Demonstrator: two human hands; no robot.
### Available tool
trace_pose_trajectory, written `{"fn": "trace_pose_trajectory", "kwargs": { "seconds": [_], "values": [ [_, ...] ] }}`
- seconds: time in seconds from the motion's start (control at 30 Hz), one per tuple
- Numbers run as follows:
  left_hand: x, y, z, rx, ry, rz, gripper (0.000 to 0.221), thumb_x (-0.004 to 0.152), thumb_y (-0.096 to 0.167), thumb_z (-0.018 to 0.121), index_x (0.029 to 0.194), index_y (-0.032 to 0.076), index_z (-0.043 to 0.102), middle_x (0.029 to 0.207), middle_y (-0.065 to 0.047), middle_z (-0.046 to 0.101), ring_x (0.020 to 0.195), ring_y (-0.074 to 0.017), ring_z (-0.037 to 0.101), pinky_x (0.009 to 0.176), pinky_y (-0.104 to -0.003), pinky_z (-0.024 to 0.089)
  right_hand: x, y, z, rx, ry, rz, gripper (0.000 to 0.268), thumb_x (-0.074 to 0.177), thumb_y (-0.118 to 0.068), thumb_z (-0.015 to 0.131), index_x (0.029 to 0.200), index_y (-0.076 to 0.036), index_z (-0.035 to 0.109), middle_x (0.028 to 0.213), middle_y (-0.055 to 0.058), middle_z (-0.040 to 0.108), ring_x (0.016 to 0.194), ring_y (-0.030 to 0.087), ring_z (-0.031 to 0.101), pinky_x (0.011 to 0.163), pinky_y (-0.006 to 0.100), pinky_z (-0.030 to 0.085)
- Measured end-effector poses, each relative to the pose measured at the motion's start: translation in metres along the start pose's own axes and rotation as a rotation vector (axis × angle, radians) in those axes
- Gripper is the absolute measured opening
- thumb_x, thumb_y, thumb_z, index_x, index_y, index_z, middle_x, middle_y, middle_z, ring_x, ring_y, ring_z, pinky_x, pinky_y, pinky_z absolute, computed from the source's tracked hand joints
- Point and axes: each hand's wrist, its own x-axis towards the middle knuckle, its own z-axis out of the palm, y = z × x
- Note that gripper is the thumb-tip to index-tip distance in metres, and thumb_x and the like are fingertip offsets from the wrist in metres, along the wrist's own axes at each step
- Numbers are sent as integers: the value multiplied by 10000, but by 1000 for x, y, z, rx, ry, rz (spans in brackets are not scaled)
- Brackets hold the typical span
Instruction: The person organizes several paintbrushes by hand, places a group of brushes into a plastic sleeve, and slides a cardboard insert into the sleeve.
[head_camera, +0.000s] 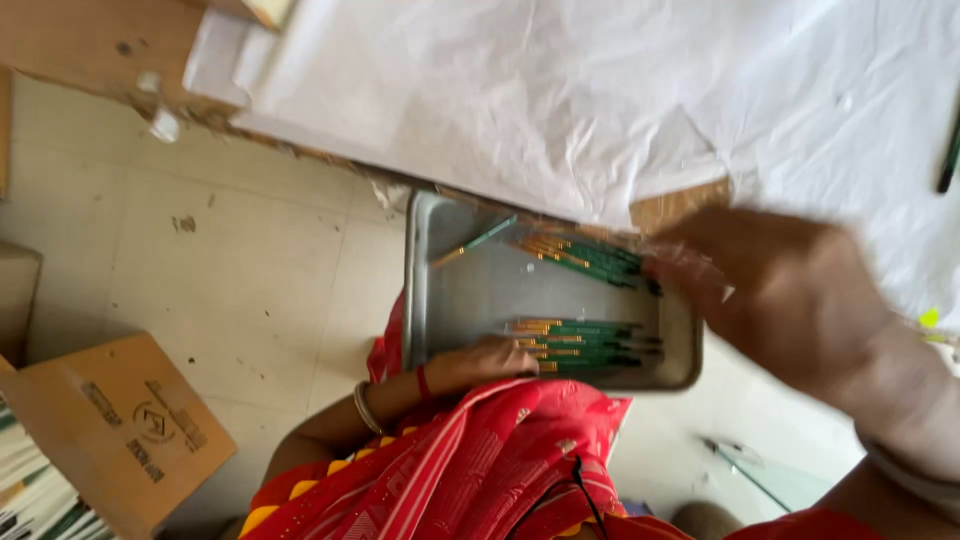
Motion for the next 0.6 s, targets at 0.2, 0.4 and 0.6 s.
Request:
{"fn": "trace_pose_trajectory", "kwargs": {
  "seconds": [0.2, 0.4, 0.6],
  "values": [
    [23, 24, -5, 50, -91, -242, 201, 886, 181, 658, 1062, 108, 723, 905, -143, 691, 882, -360, 653, 790, -499, 517, -149, -4, 226, 105, -507, 215, 317, 820, -102, 682, 1135, -75, 662, 1068, 116, 704, 1031, 332, 662, 916, 451, 529],
    [49, 57, -41, 56, -348, -411, 257, 868, 311, 736, 989, 86, 762, 814, -194, 735, 742, -368, 698, 732, -485, 548, -183, -27, 288, 278, -77, 236, 427, 828, -113, 670, 1241, -11, 633, 1192, 155, 681, 1076, 346, 627, 926, 464, 470],
    [65, -10, -113, 560, 328, -590, 217, 949, 175, 775, 1097, 24, 731, 973, -165, 746, 775, -329, 708, 678, -430, 553, -189, -22, 308, 251, -4, 220, 419, 851, -64, 648, 1269, -34, 631, 1233, 137, 684, 1102, 314, 639, 952, 435, 486]
  ]
}}
